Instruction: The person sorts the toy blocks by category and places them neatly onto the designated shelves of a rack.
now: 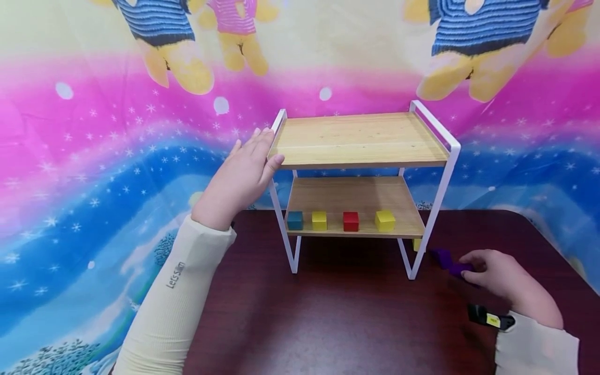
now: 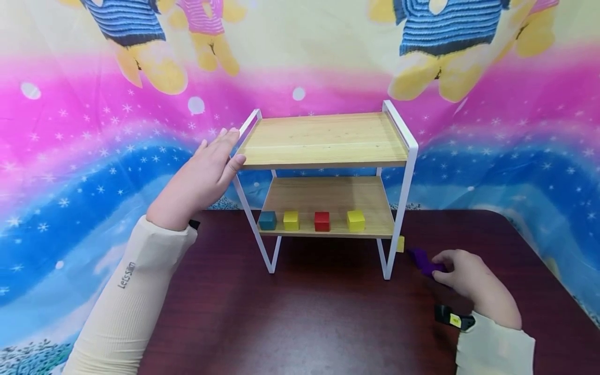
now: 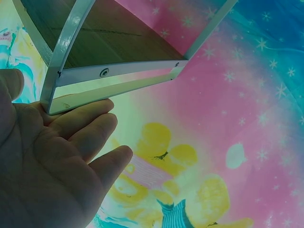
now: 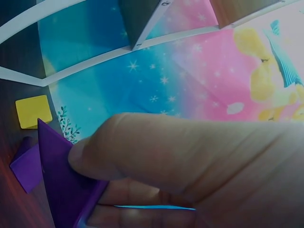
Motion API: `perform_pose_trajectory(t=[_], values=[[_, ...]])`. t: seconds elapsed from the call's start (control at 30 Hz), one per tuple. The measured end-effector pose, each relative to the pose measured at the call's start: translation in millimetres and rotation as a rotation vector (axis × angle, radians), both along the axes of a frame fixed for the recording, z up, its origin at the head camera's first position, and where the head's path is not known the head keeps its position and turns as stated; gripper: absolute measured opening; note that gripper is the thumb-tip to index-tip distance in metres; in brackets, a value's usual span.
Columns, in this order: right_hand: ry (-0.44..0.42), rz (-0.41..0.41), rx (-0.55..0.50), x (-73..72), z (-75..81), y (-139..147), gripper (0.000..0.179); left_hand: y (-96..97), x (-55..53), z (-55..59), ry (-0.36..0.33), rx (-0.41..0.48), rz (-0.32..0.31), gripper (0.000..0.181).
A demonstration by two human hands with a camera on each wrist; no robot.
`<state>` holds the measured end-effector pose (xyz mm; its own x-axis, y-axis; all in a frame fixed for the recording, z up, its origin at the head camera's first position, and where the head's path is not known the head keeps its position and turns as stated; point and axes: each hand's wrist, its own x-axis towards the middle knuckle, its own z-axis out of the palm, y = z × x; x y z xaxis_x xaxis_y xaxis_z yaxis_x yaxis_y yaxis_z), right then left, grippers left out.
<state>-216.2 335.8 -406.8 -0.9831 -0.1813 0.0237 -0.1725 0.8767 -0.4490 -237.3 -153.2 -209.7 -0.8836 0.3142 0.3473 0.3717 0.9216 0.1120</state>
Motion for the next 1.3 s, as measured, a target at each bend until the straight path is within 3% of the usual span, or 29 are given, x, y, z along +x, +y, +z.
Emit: perform_pose_trajectory(t=[1.3], values=[[0.125, 0.013, 0.05, 15.0, 28.0, -14, 0.029, 0.9, 1.0, 0.0, 0.001, 0.001, -0.011, 0.07]])
